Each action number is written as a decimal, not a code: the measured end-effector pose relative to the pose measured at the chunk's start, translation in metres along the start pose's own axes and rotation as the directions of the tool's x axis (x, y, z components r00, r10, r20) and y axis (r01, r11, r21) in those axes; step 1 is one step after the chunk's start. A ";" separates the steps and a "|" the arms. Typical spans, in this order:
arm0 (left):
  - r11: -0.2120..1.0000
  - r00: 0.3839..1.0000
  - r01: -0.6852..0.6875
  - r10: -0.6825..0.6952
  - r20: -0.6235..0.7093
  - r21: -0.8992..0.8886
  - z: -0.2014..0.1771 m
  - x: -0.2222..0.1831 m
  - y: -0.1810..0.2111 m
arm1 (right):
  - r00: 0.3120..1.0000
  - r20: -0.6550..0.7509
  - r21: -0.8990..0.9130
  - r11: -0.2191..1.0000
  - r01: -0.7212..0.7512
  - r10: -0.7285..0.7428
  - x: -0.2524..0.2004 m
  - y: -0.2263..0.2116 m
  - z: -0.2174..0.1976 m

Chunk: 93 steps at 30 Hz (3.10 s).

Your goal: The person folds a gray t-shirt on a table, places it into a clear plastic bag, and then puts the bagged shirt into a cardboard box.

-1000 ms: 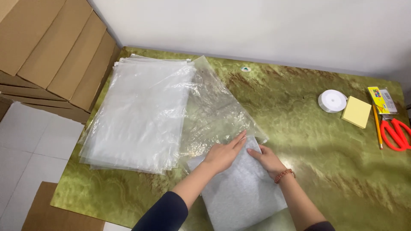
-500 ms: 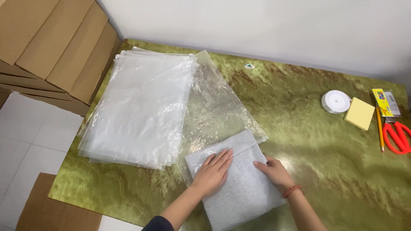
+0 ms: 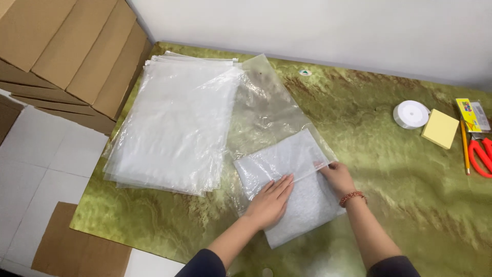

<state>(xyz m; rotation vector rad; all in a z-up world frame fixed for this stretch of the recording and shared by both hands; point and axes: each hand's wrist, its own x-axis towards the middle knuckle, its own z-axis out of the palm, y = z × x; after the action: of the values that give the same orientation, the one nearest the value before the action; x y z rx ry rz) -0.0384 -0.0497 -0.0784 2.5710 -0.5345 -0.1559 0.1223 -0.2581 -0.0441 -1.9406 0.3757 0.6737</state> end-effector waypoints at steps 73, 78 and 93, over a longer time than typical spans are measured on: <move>0.013 0.186 0.379 -0.981 0.062 -0.925 -0.034 -0.076 -0.023 | 0.907 0.420 0.624 0.719 -0.306 0.021 0.046 -0.043 0.181; -0.349 0.267 0.233 -0.875 0.404 -0.908 -0.032 -0.077 -0.017 | 0.926 0.377 0.680 0.689 -0.252 -0.033 0.052 -0.056 0.188; -0.259 0.245 0.437 -0.887 0.391 -0.861 -0.045 -0.094 -0.016 | 0.833 0.552 0.455 0.829 -0.325 0.023 0.014 0.057 0.038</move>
<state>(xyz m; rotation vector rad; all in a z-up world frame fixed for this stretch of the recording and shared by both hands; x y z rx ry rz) -0.1095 0.0207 -0.0465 1.1958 1.1693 -0.2028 0.0920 -0.2496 -0.1066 -1.1292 0.3541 1.0682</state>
